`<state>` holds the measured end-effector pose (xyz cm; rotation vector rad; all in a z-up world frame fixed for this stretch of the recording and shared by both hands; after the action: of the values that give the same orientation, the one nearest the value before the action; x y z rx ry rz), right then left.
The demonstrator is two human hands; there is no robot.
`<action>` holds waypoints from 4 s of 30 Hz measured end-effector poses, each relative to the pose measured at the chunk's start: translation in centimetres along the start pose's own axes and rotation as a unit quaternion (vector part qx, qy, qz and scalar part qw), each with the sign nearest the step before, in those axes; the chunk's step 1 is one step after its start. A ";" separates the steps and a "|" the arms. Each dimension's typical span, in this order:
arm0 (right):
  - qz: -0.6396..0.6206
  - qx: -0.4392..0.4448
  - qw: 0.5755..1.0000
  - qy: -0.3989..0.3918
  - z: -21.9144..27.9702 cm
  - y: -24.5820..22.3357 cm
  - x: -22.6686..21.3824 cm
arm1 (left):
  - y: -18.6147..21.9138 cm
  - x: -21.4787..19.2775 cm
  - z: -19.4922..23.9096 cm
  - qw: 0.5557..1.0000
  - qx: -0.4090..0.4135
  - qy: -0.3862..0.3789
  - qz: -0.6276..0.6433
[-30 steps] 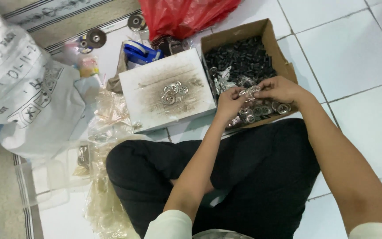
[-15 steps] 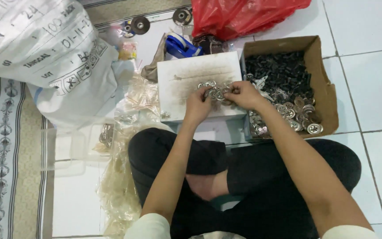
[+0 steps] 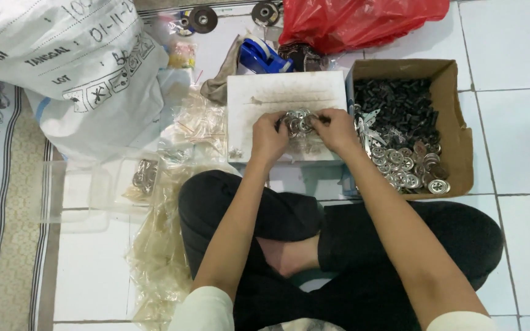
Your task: The person places metal components from a cardboard box into a plastic bag.
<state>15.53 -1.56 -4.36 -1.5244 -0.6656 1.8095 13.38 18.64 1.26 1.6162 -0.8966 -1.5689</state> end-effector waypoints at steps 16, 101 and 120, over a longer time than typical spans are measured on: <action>0.122 -0.208 0.970 0.021 7.4 -7.2 1.2 | 0.2 2.1 4.4 0.955 0.132 0.029 -0.265; -0.414 0.089 0.876 -0.230 11.8 -5.4 1.6 | 0.6 -10.4 14.2 0.942 -0.046 -0.093 0.320; -0.180 -0.073 0.978 0.070 9.4 -3.3 -5.2 | 0.7 -10.9 15.2 0.966 -0.132 -0.037 0.217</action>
<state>7.30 -3.07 3.23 -1.4959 -0.9532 1.3953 -2.05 27.37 7.16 1.0922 -0.9575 -1.3737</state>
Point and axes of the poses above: each hand's wrist, its own z-axis away from the middle knuckle, its own x-axis out of the palm, y = z × x, the point moved 8 cm from there along -z, towards the middle knuckle, and after that the axes turned 2 degrees about -z, right-handed, at the moved point
